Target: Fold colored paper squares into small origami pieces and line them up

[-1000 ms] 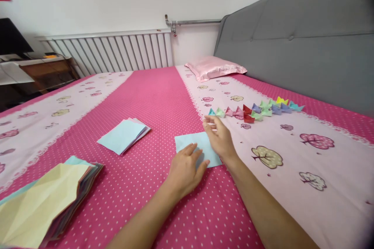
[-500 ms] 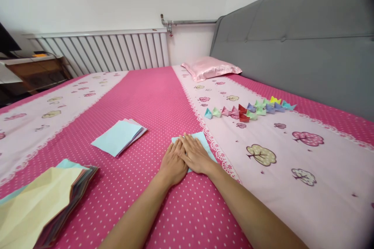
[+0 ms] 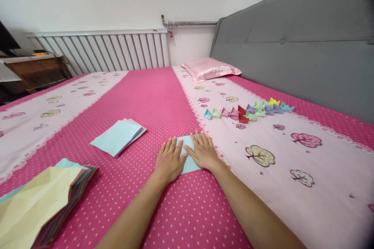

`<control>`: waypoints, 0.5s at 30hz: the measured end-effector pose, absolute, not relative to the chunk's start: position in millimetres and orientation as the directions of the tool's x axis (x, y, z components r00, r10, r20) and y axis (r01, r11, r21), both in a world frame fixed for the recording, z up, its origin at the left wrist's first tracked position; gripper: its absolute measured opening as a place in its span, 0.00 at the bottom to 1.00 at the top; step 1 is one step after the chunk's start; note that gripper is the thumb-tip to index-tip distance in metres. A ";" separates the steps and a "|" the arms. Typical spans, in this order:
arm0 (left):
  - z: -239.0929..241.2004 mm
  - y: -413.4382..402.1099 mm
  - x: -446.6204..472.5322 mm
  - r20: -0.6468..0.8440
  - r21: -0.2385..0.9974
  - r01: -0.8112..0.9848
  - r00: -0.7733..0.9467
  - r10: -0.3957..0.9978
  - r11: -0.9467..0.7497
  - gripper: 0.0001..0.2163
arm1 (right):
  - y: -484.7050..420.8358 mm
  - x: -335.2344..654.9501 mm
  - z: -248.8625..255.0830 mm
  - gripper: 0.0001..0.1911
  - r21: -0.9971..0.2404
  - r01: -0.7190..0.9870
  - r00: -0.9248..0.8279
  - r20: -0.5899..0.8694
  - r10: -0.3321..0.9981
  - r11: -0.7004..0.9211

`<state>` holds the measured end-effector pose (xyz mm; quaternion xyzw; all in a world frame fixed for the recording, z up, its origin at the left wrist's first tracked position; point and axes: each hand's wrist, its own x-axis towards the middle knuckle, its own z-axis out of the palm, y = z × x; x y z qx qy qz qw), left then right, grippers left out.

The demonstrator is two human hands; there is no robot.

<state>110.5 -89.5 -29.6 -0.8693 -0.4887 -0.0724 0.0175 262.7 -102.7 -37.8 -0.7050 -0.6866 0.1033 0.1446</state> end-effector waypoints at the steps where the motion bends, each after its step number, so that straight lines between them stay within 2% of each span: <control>1: -29.7 -88.7 109.5 0.141 0.032 0.867 0.489 0.861 -0.497 0.26 | -102.3 263.7 -38.1 0.39 -0.340 0.940 0.055 0.050 0.997 -0.034; 5: -29.7 -85.4 106.2 0.142 0.013 0.923 0.379 0.914 -0.385 0.27 | -101.6 265.8 -36.0 0.40 -0.348 0.932 0.135 0.063 0.989 -0.105; 9: -26.2 -84.1 105.6 0.175 0.058 0.956 0.274 0.946 -0.288 0.28 | -102.2 271.6 -26.4 0.42 -0.432 0.882 0.257 0.101 0.961 -0.190; 12: -20.8 -84.0 106.0 0.206 0.134 0.951 0.248 0.946 -0.279 0.27 | -100.6 281.9 -19.9 0.38 -0.551 0.808 0.330 0.128 0.935 -0.210; 15: -17.0 -84.0 106.1 0.228 0.237 0.921 0.257 0.939 -0.309 0.26 | -96.1 292.9 -20.3 0.34 -0.745 0.635 0.379 0.070 0.923 -0.204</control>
